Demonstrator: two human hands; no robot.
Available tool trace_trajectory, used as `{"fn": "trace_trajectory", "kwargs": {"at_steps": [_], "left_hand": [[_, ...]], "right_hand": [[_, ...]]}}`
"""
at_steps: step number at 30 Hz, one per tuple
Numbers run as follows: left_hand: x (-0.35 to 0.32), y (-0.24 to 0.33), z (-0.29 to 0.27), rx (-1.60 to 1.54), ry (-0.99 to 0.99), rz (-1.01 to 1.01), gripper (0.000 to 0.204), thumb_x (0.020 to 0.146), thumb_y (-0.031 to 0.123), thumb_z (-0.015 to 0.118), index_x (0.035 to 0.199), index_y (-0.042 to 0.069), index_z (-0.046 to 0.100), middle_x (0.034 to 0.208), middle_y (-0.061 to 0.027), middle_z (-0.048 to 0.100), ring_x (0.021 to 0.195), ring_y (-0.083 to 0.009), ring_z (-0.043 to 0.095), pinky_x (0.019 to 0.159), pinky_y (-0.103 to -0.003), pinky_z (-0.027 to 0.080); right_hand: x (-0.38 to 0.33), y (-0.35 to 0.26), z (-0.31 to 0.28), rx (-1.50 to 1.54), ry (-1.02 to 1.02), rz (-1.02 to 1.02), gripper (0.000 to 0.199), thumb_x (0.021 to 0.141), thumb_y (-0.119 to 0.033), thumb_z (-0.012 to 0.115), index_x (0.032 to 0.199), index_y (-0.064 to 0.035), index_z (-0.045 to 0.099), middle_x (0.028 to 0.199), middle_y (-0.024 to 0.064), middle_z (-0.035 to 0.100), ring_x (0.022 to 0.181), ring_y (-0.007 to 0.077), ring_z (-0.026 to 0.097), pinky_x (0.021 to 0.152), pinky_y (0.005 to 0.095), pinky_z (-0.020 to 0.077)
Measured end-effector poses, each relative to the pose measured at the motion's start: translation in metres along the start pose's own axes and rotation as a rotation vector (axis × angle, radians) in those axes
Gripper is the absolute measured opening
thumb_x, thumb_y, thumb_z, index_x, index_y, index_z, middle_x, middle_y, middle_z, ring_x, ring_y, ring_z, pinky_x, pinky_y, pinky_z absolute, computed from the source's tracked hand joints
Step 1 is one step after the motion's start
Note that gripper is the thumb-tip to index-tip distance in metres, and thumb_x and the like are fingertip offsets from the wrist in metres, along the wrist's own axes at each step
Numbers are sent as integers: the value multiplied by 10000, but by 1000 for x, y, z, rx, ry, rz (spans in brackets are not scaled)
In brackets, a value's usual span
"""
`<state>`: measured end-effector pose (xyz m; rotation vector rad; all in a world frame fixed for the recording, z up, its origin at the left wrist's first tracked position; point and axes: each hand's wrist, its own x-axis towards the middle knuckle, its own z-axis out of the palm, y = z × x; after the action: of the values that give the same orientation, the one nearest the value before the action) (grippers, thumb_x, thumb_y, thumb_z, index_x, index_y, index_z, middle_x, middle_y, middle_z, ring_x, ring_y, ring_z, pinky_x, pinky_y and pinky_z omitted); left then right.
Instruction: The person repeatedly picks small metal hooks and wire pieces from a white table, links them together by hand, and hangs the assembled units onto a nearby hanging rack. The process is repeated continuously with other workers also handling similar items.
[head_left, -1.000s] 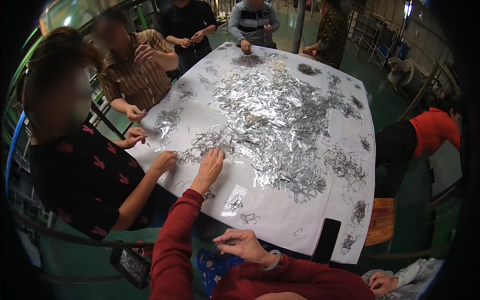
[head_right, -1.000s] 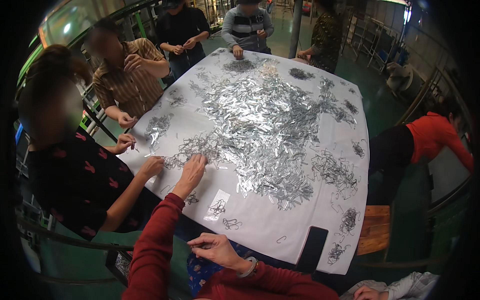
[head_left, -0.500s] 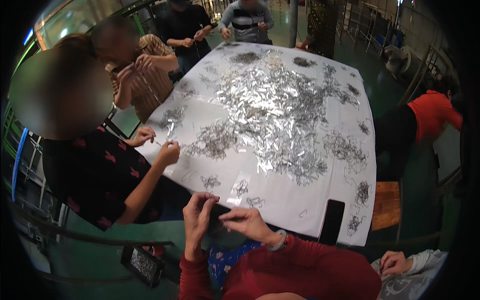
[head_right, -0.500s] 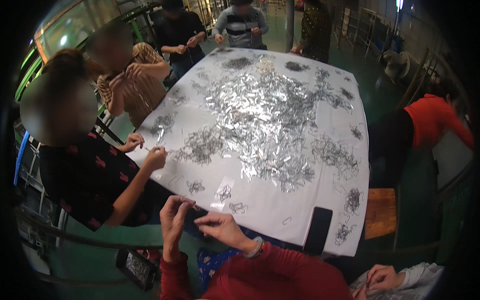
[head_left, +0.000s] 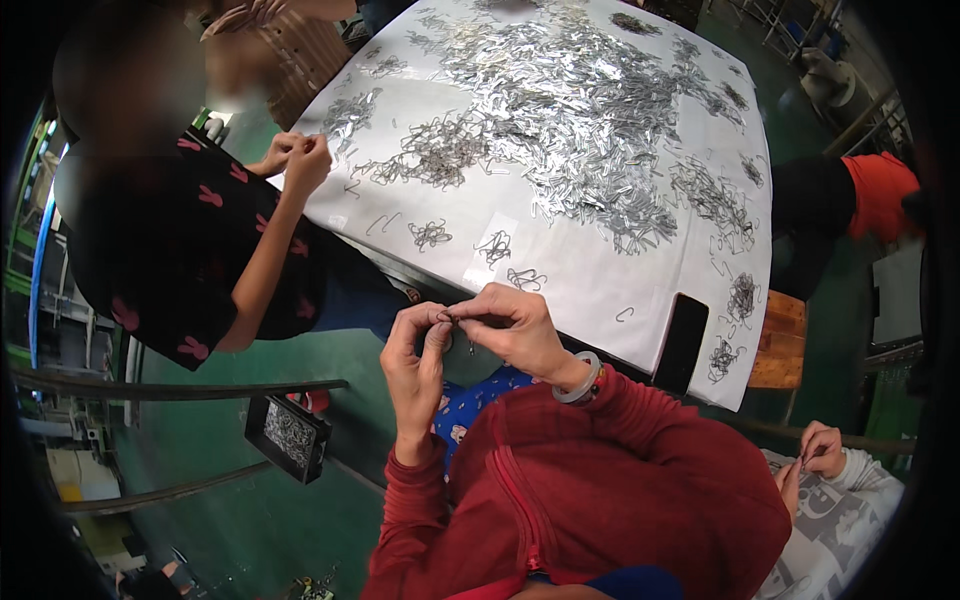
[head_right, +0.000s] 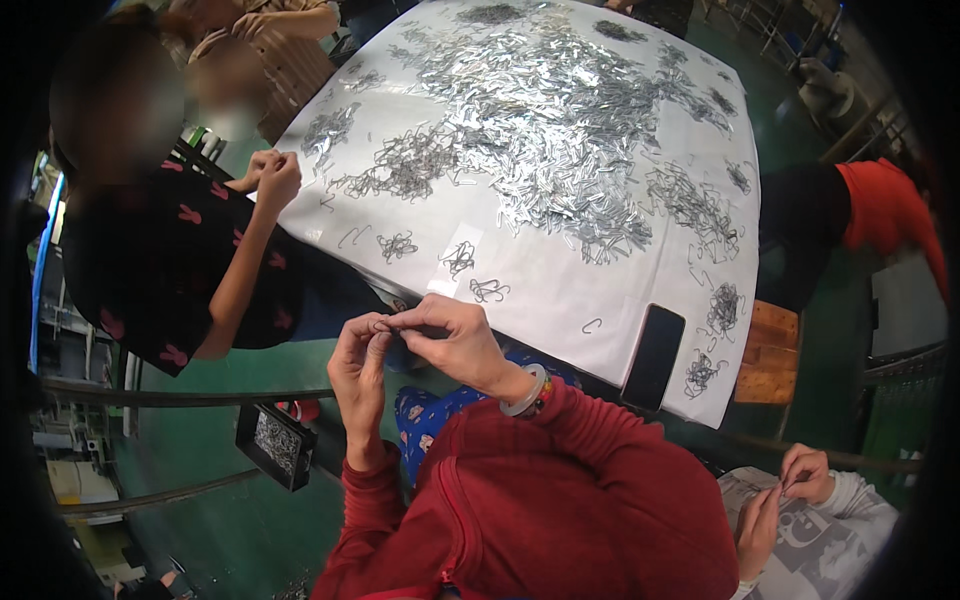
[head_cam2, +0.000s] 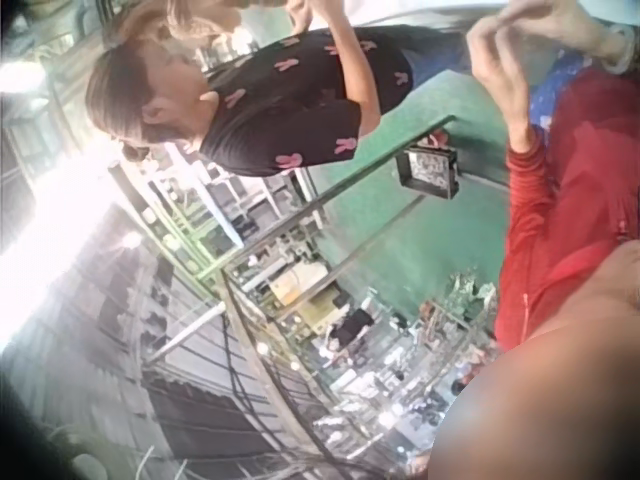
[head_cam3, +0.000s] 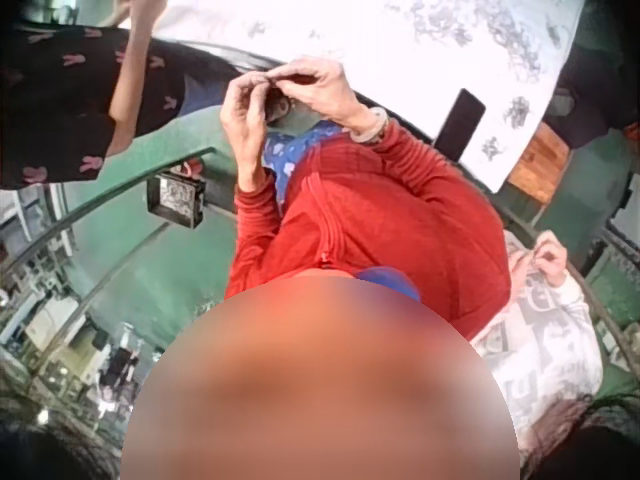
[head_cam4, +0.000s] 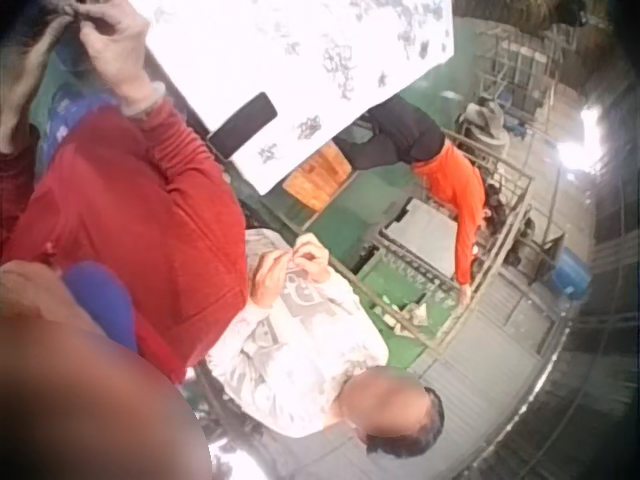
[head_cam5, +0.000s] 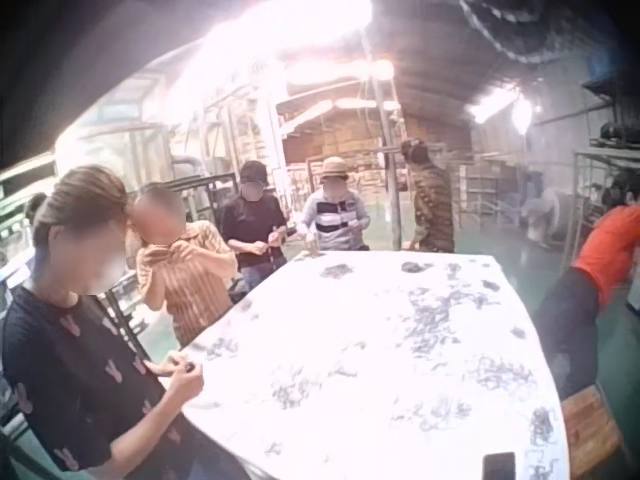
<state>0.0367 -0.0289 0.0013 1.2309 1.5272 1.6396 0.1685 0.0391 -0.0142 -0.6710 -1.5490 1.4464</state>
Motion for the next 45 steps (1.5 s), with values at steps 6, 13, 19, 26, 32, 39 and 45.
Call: {"fn": "trace_trajectory", "kwargs": {"at_steps": [6, 13, 19, 26, 32, 39, 45], "left_hand": [[-11, -17, 6, -186, 114, -4, 74, 967, 46, 563, 1006, -17, 566, 974, -106, 662, 878, -119, 606, 785, -236, 495], [-7, -26, -2, -195, 149, -73, 87, 954, 66, 592, 990, -12, 579, 942, -98, 669, 878, -134, 624, 814, -257, 512], [-5, -34, -6, -131, 144, -103, 53, 944, 20, 586, 978, -21, 585, 936, -91, 668, 874, -132, 625, 840, -263, 503], [-10, -31, -8, -118, 195, -97, 32, 937, -14, 577, 963, -24, 593, 901, -74, 672, 812, -105, 608, 774, -242, 507], [-18, -26, -10, -115, 209, -55, 61, 945, 35, 598, 974, -18, 596, 904, -59, 674, 793, -77, 580, 737, -208, 479], [-26, -25, -16, -191, 236, -46, 44, 940, 0, 583, 978, -18, 597, 915, -61, 678, 821, -82, 591, 744, -208, 478], [-30, -30, -25, -186, 256, -44, 49, 943, 12, 588, 980, -19, 589, 922, -70, 671, 834, -96, 588, 765, -216, 474]], "right_hand": [[7, 11, -13, -172, -69, -202, 217, 801, 1, 685, 1009, -42, 727, 818, 62, 654, 690, 139, 601, 625, 254, 478], [126, 97, -143, -848, 132, -87, 196, 803, -49, 627, 965, 12, 717, 827, 195, 688, 780, 354, 663, 729, 400, 530], [134, 170, -173, -980, -99, -105, 64, 741, 20, 571, 804, 11, 569, 822, 202, 592, 853, 402, 568, 760, 454, 462], [128, 167, -182, -1120, -147, -144, 219, 708, 25, 561, 921, 27, 613, 856, 227, 597, 864, 409, 585, 783, 448, 481], [133, 160, -193, -1245, -186, 35, 252, 730, 36, 578, 975, 9, 628, 914, 223, 578, 961, 404, 565, 837, 441, 478], [141, 148, -206, -1215, -109, -80, 331, 711, 33, 618, 1032, 1, 692, 830, 194, 679, 834, 367, 653, 769, 429, 519], [149, 104, -219, -770, 32, 264, 224, 736, -126, 728, 880, 46, 734, 735, 122, 708, 603, 162, 646, 602, 284, 524]]}}
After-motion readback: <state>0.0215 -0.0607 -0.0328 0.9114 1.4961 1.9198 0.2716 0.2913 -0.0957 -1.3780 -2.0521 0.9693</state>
